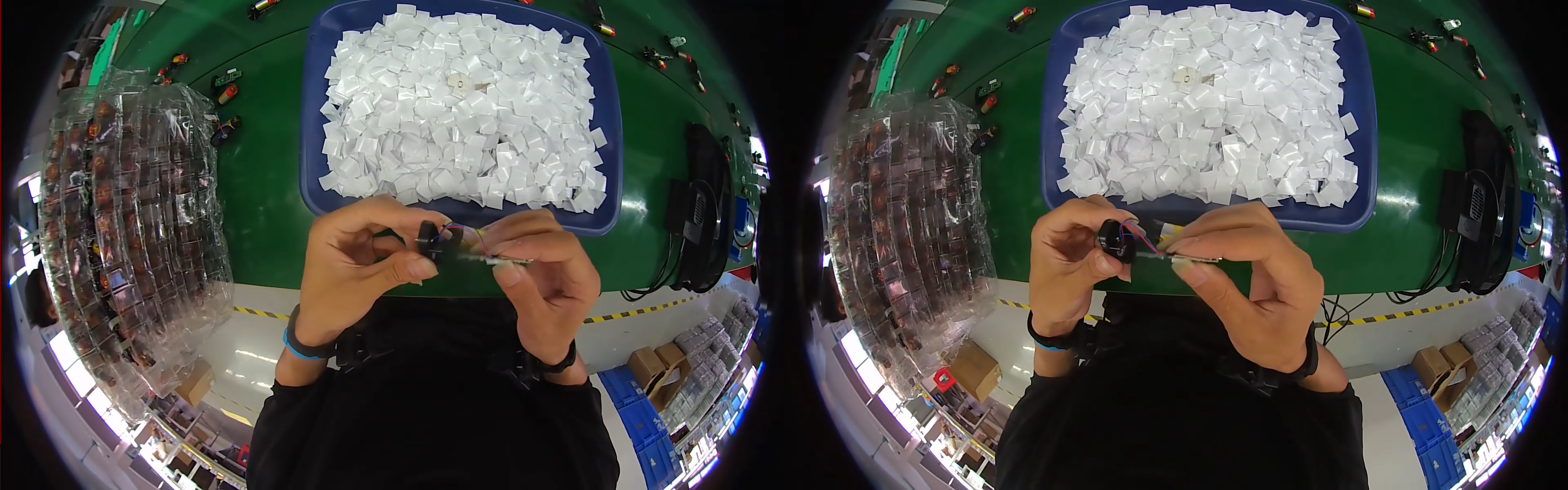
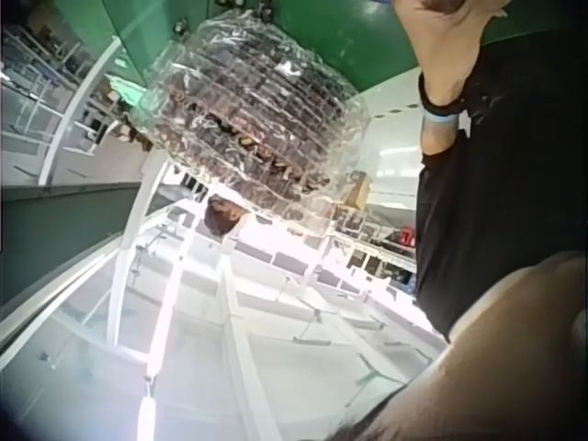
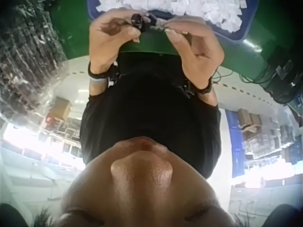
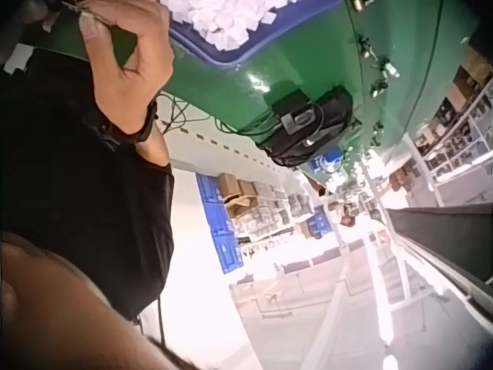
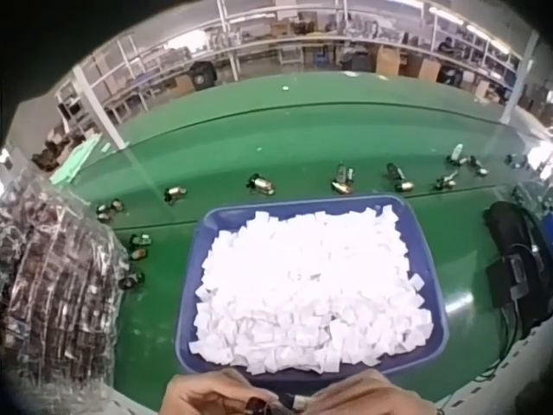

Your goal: The person picks up a battery and a circuit board, fits them together, and wraps a white adhesive strip from a blue tray around the assembly. They then briefly activate a green light on the board before placing the finished unit onto the green table surface.

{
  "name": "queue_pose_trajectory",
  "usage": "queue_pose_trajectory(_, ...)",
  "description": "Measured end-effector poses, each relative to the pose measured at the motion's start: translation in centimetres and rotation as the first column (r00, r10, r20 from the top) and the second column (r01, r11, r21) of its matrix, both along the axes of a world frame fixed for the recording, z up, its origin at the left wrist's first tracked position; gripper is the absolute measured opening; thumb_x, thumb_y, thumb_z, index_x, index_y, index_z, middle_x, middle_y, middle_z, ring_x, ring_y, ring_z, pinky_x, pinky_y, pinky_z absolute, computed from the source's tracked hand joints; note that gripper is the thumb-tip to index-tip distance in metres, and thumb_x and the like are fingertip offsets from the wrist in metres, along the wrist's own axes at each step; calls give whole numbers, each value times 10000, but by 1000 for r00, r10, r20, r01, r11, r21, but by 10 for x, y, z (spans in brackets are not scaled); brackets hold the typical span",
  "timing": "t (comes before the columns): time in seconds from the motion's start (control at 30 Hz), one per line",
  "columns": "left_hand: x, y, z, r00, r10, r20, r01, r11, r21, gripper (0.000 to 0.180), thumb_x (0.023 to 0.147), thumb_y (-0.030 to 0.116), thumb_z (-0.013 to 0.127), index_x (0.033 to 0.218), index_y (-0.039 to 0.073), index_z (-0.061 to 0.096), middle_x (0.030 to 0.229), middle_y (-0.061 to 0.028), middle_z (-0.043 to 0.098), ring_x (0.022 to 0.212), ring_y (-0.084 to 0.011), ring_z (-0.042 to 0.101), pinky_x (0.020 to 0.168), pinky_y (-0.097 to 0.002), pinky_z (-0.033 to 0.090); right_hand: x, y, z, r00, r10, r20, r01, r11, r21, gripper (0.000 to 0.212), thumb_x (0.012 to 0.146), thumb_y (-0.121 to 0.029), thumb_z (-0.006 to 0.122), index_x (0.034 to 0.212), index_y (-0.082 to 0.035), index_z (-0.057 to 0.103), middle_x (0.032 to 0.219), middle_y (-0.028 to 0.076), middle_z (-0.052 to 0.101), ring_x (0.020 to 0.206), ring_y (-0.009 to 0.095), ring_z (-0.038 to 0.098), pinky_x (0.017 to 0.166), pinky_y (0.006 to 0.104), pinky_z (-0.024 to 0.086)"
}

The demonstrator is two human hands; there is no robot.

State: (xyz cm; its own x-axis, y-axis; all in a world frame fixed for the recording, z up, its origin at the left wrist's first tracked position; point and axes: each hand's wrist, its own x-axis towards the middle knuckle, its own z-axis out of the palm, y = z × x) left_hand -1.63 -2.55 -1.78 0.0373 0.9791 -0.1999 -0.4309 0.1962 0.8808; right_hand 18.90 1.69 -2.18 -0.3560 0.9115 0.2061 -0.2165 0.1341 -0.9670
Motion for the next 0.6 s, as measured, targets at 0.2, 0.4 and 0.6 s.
queue_pose_trajectory(0.2, 6, 2, 1, 999, -7, -45, 5, 1000, -28, 335, 802, -66, 767, 1123, -56, 672, 990, -101, 664, 807, -108, 624, 730, -246, 577, 1, -4, -2, 995, -101, -5, 101, 992, -77, 264, 744, 99, 780, 982, 37, 685, 964, 163, 697, 913, 228, 653, 875, 355, 504)
queue_pose_trajectory(0.4, 7, 2, -2, 998, -5, -59, 2, 999, -38, 346, 800, -45, 781, 1130, -43, 677, 907, -65, 645, 774, -93, 615, 715, -238, 566, 2, -3, -6, 996, -89, 31, 90, 996, -20, 265, 721, 90, 805, 954, 37, 691, 937, 150, 707, 908, 224, 652, 880, 366, 506)
queue_pose_trajectory(0.6, 11, 0, -3, 990, 44, -136, -58, 993, -102, 451, 760, 251, 874, 1042, -33, 666, 953, -126, 662, 750, -140, 647, 573, -222, 521, 1, -3, -5, 997, -73, 37, 74, 996, -40, 253, 725, 88, 803, 945, 31, 692, 921, 146, 712, 908, 226, 653, 893, 380, 508)
